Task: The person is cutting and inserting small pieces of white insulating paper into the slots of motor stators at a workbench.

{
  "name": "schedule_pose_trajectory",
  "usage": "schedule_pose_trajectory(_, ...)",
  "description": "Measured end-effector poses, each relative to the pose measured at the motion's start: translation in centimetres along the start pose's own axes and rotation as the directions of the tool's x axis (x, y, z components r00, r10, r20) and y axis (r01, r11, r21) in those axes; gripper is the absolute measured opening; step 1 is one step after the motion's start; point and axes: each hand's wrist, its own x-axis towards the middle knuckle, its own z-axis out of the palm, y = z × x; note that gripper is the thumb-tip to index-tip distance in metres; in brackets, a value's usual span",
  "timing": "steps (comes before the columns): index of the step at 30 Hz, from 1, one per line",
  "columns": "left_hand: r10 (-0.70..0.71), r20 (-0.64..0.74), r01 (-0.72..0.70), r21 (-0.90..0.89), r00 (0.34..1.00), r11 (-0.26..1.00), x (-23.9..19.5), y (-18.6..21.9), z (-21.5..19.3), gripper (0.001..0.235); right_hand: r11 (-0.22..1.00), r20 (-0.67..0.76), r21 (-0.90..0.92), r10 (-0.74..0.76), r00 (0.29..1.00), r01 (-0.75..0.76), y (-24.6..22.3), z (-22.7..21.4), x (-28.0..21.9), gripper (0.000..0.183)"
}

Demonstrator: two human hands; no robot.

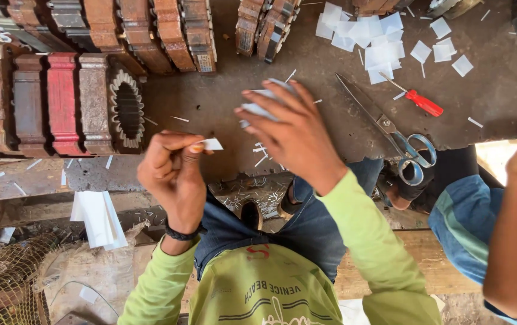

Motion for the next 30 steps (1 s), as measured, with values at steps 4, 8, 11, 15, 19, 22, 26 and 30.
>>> schedule_pose_trajectory(4, -0.098, 0.031, 0.097, 0.036, 0.995, 0.995, -0.8, -0.3, 1.8, 0.007, 0.998, -0.043, -0.019, 0.060, 0.997, -0.061, 1.2, -1.6, -1.7, 0.033)
schedule_pose_trajectory(8, -0.056, 0.143, 0.049, 0.049, 0.988, 0.998, -0.9, 0.0, 3.9, 0.011, 0.992, -0.189, -0.017, 0.119, 0.975, -0.124, -0.5, -4.2, -2.1, 0.031)
schedule_pose_trajectory(11, -0.046, 0.171, 0.022, 0.136, 0.984, 0.991, -0.7, 1.1, 5.3, 0.013, 0.934, -0.307, 0.288, 0.300, 0.903, -0.212, -2.7, -5.4, -3.0, 0.028)
schedule_pose_trajectory(15, 0.028, 0.259, -0.057, 0.108, 0.965, 0.992, -1.3, 2.1, 6.7, 0.019, 0.481, -0.140, 0.856, 0.567, 0.812, -0.188, -4.7, -4.1, -4.9, 0.031)
schedule_pose_trajectory(19, 0.044, 0.290, -0.075, 0.097, 0.956, 0.992, -2.3, 2.6, 7.1, 0.016, 0.391, -0.146, 0.904, 0.666, 0.731, -0.175, -4.4, -2.8, -6.6, 0.021)
schedule_pose_trajectory(22, 0.034, 0.316, -0.057, 0.064, 0.948, 0.996, -2.4, 2.7, 7.0, 0.012, 0.469, -0.190, 0.862, 0.655, 0.731, -0.195, -4.2, -3.2, -7.1, 0.011)
schedule_pose_trajectory(26, 0.030, 0.446, -0.040, 0.013, 0.895, 0.999, -1.0, 3.8, 6.6, 0.007, 0.612, -0.258, 0.749, 0.623, 0.739, -0.254, -3.9, -4.3, -7.2, 0.011)
schedule_pose_trajectory(30, -0.439, 0.638, 0.405, 0.211, 0.632, 0.889, 0.5, 4.0, 6.0, 0.008, 0.772, -0.294, 0.558, 0.526, 0.798, -0.304, -3.3, -4.5, -7.5, 0.020)
